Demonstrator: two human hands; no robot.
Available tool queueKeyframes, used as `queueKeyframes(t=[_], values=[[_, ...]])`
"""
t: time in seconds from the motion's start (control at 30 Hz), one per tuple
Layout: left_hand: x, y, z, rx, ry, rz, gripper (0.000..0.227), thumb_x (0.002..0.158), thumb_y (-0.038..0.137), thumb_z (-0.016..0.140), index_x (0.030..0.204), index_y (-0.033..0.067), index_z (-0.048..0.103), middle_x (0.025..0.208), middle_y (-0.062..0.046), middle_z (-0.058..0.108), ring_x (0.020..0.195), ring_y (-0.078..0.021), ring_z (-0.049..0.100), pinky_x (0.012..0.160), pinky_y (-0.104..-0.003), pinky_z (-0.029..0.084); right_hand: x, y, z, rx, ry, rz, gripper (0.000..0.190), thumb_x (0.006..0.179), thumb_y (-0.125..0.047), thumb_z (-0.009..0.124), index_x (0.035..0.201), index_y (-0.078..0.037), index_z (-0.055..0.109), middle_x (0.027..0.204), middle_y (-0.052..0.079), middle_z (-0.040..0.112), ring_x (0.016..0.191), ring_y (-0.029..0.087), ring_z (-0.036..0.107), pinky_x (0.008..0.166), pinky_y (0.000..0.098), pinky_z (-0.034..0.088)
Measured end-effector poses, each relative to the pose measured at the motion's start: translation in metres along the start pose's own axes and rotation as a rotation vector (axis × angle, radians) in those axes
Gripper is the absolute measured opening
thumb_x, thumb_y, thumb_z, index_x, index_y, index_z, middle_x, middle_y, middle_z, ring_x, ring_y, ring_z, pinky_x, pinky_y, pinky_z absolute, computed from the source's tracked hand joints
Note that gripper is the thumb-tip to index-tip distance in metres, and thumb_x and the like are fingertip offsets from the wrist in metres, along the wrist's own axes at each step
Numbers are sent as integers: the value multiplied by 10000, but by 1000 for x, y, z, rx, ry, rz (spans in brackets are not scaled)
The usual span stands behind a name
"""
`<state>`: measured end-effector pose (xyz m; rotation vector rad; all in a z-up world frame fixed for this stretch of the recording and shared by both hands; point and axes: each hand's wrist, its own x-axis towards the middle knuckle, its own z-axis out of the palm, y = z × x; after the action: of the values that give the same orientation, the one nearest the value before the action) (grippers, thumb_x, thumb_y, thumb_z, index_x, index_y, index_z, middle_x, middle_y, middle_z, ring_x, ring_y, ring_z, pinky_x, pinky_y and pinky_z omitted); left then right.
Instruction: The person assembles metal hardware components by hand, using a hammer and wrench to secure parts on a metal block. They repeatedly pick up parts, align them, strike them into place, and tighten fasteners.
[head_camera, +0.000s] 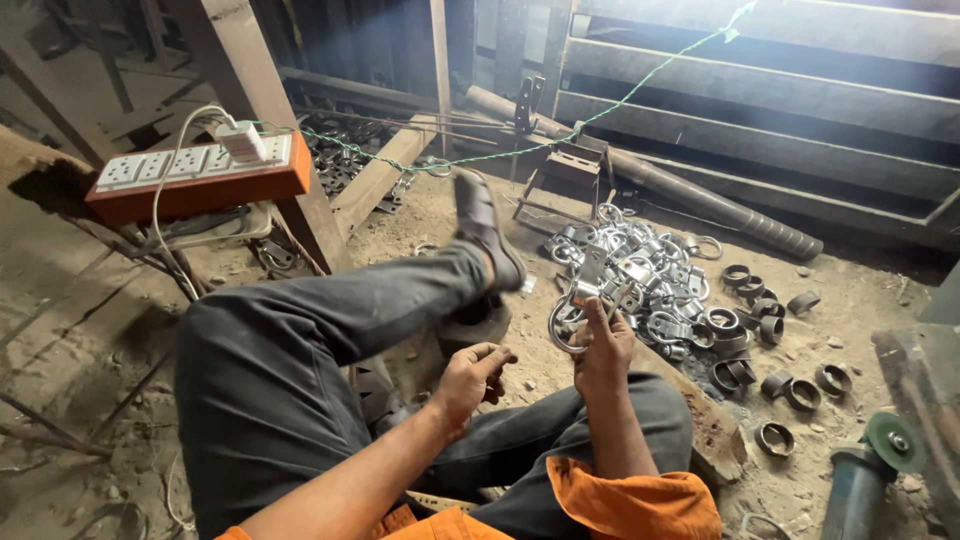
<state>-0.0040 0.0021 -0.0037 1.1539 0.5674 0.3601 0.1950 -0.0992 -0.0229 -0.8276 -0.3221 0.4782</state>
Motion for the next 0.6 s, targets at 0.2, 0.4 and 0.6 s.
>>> queueKeyframes(t=[0.2,0.4,0.6], values=[[6,-5,-11,-75,82,-42,299,971,338,648,982,50,728,660,25,540,569,-98,556,533,-271,440,-6,-4,7,-85,10,7,293,964,-246,721,1080,21,690,568,-24,505,440,58,457,383,224,330],[18,-20,-30,-122,127,-95,262,969,342,652,990,93,732,693,37,560,575,-90,577,525,-263,426,-5,3,6,-148,21,44,308,966,-266,723,1071,23,713,564,-54,457,424,36,388,371,216,284],[38,-46,-52,-95,259,-192,210,939,329,690,1015,134,712,762,22,624,607,-96,631,529,-266,433,-6,10,7,-235,24,92,313,935,-289,724,1075,-10,708,562,-70,447,399,37,357,345,232,251]])
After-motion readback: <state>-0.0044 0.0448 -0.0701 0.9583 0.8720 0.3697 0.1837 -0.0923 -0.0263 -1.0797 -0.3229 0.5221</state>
